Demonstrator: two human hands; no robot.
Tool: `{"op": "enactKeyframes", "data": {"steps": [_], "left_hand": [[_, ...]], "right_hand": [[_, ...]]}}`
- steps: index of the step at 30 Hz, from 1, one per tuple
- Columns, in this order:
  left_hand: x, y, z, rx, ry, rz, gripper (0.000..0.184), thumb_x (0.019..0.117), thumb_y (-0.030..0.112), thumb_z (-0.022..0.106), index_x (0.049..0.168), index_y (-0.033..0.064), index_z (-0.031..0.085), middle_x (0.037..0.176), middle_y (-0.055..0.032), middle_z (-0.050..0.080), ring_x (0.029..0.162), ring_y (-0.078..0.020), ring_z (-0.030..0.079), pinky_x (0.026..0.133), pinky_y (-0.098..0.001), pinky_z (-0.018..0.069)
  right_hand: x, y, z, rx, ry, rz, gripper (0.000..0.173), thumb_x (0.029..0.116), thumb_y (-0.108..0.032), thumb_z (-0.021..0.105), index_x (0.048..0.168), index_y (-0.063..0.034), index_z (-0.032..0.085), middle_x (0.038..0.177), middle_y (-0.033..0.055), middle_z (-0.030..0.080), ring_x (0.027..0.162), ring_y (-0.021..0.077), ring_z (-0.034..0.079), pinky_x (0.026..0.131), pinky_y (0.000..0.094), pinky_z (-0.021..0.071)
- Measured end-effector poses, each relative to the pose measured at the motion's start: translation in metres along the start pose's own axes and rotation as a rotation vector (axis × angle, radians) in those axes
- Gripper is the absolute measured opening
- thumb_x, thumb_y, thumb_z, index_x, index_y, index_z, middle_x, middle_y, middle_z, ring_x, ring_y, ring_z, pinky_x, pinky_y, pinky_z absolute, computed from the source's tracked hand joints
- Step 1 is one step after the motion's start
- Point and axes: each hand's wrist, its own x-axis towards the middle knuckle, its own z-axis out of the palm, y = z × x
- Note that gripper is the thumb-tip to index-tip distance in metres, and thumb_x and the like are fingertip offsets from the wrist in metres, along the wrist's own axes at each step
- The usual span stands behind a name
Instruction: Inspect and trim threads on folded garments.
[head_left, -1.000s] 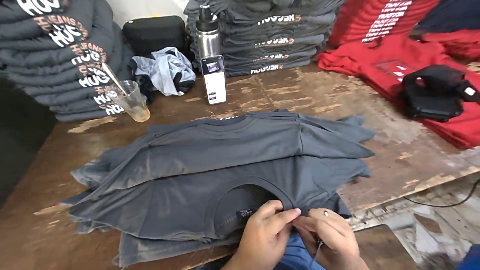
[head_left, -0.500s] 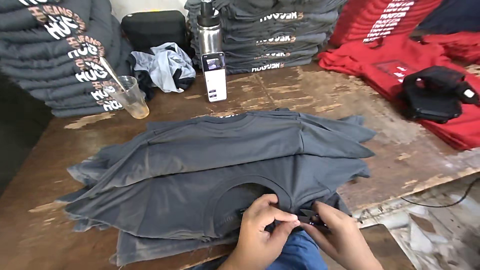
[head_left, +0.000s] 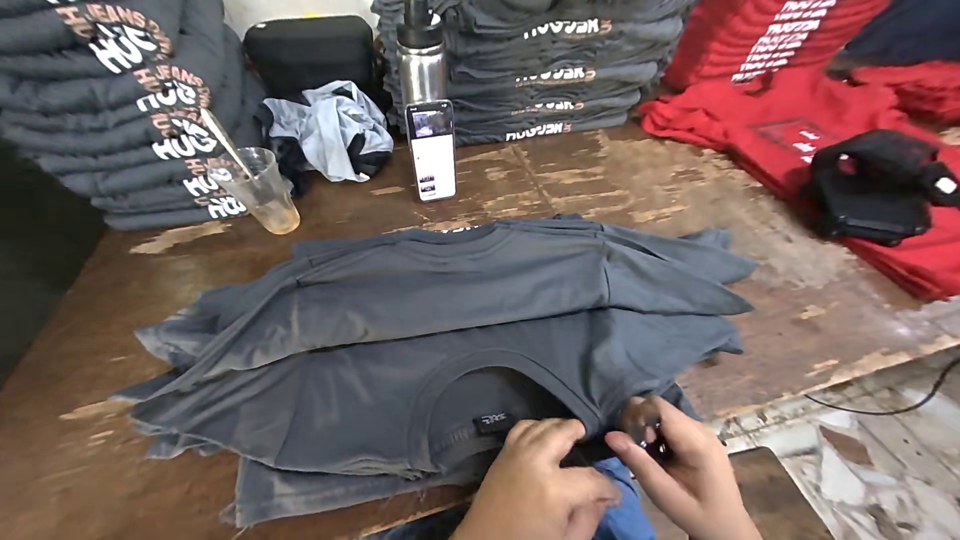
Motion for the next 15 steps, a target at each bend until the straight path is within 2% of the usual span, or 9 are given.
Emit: {"op": "enactKeyframes", "data": {"steps": [2, 4, 6, 8, 11, 13, 15], "left_hand": [[-0.003, 0.008, 0.002, 0.206, -0.094, 0.061, 0.013, 0.0934, 0.017, 0.067, 0.084, 0.0165, 0.077, 0.108, -0.0133, 0.074, 0.111, -0.027, 0.069, 0.099, -0.0435, 0.053], [-0.006, 0.014, 0.006, 0.332, -0.164, 0.084, 0.014, 0.093, 0.012, 0.065, 0.084, 0.0161, 0.075, 0.1, -0.0113, 0.074, 0.106, -0.0276, 0.071, 0.099, -0.0443, 0.0536], [-0.008, 0.013, 0.011, 0.401, -0.193, 0.115, 0.016, 0.0931, 0.01, 0.064, 0.084, 0.015, 0.075, 0.1, -0.0115, 0.076, 0.104, -0.0277, 0.072, 0.097, -0.0434, 0.0553], [-0.009, 0.006, 0.014, 0.411, -0.175, 0.137, 0.015, 0.093, 0.007, 0.063, 0.085, 0.0137, 0.074, 0.1, -0.0099, 0.077, 0.106, -0.0264, 0.073, 0.097, -0.0421, 0.0559], [-0.008, -0.013, 0.017, 0.34, -0.041, 0.159, 0.015, 0.0931, 0.004, 0.063, 0.086, 0.0118, 0.073, 0.093, -0.0041, 0.076, 0.101, -0.0204, 0.072, 0.092, -0.0346, 0.0569], [-0.006, -0.021, 0.016, 0.23, 0.046, 0.147, 0.013, 0.094, 0.003, 0.063, 0.092, 0.0092, 0.075, 0.095, -0.0052, 0.075, 0.097, -0.019, 0.071, 0.09, -0.0299, 0.057], [-0.007, -0.023, 0.015, 0.08, 0.128, 0.092, 0.012, 0.0947, 0.003, 0.064, 0.095, 0.0059, 0.076, 0.097, -0.0065, 0.076, 0.096, -0.0169, 0.07, 0.091, -0.0255, 0.0556]], "right_hand": [[0.008, -0.001, 0.005, 0.134, 0.0, 0.044, 0.037, 0.0959, -0.044, 0.069, 0.089, -0.0129, 0.051, 0.073, -0.0053, 0.051, 0.063, -0.0044, 0.048, 0.058, 0.0114, 0.0408], [0.017, 0.0, 0.01, 0.179, -0.126, 0.114, 0.039, 0.0889, -0.043, 0.076, 0.085, -0.0125, 0.053, 0.073, -0.0067, 0.056, 0.063, -0.0046, 0.049, 0.056, 0.0119, 0.0404], [0.025, 0.006, 0.012, 0.127, -0.275, 0.157, 0.034, 0.0869, -0.037, 0.074, 0.083, -0.0095, 0.054, 0.069, -0.0061, 0.054, 0.062, -0.0039, 0.047, 0.055, 0.0135, 0.0382], [0.028, 0.009, 0.011, 0.06, -0.332, 0.139, 0.024, 0.0864, -0.028, 0.068, 0.084, -0.0077, 0.055, 0.067, -0.0037, 0.051, 0.059, -0.0019, 0.046, 0.053, 0.0147, 0.037], [0.021, 0.009, 0.011, 0.04, -0.232, 0.066, 0.015, 0.088, -0.02, 0.062, 0.087, -0.0069, 0.055, 0.069, -0.0022, 0.052, 0.061, -0.0019, 0.048, 0.055, 0.0137, 0.0396], [0.014, 0.01, 0.012, 0.148, -0.098, 0.052, 0.013, 0.0911, -0.019, 0.063, 0.089, -0.0088, 0.054, 0.075, -0.0025, 0.055, 0.067, -0.0024, 0.051, 0.06, 0.0128, 0.0429], [0.01, 0.008, 0.013, 0.256, 0.02, 0.077, 0.01, 0.0913, -0.018, 0.064, 0.092, -0.0151, 0.054, 0.08, -0.0076, 0.058, 0.072, -0.0051, 0.054, 0.063, 0.0108, 0.0451]]}}
